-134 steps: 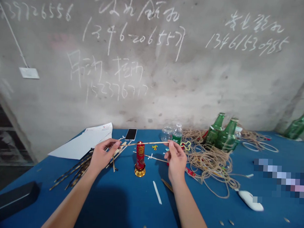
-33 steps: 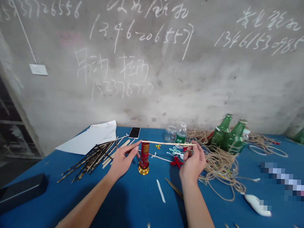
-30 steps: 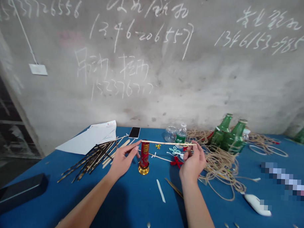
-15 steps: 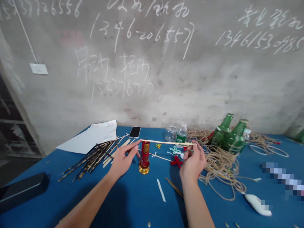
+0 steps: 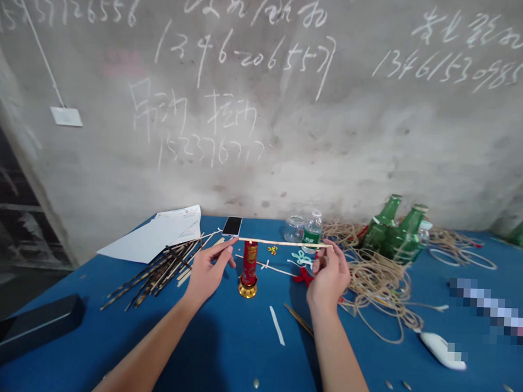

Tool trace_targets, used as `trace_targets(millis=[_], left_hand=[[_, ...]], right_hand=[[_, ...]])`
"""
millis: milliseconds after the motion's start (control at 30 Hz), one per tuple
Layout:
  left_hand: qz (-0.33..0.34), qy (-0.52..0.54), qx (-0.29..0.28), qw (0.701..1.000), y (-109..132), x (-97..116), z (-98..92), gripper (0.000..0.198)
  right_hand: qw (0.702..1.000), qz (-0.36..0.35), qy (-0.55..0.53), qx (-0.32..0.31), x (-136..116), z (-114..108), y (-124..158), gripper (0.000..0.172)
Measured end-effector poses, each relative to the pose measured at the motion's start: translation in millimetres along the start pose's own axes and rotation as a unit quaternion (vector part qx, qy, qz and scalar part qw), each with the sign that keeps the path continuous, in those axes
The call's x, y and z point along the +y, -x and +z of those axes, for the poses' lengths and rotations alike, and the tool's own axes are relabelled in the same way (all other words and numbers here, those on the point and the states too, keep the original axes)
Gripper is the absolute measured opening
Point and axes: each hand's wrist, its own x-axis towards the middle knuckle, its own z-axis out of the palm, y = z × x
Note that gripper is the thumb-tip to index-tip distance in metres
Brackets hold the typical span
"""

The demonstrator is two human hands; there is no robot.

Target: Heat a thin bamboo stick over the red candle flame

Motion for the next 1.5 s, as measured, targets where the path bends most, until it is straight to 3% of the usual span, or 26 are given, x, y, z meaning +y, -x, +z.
trace_targets(millis=[1033,1500], left_hand=[[-0.024,0.007,0.081,0.996,-1.7,0.8,-9.7,0.043],[-0.041,0.007,0.083,0.996,0.5,0.2,-11.9,0.044]], right_hand=[[0.998,0.034,0.006,-0.057,1.2,3.7,6.7,0.031],[0.997,0.036,0.003,-0.066,1.3,4.1,7.8,0.03]])
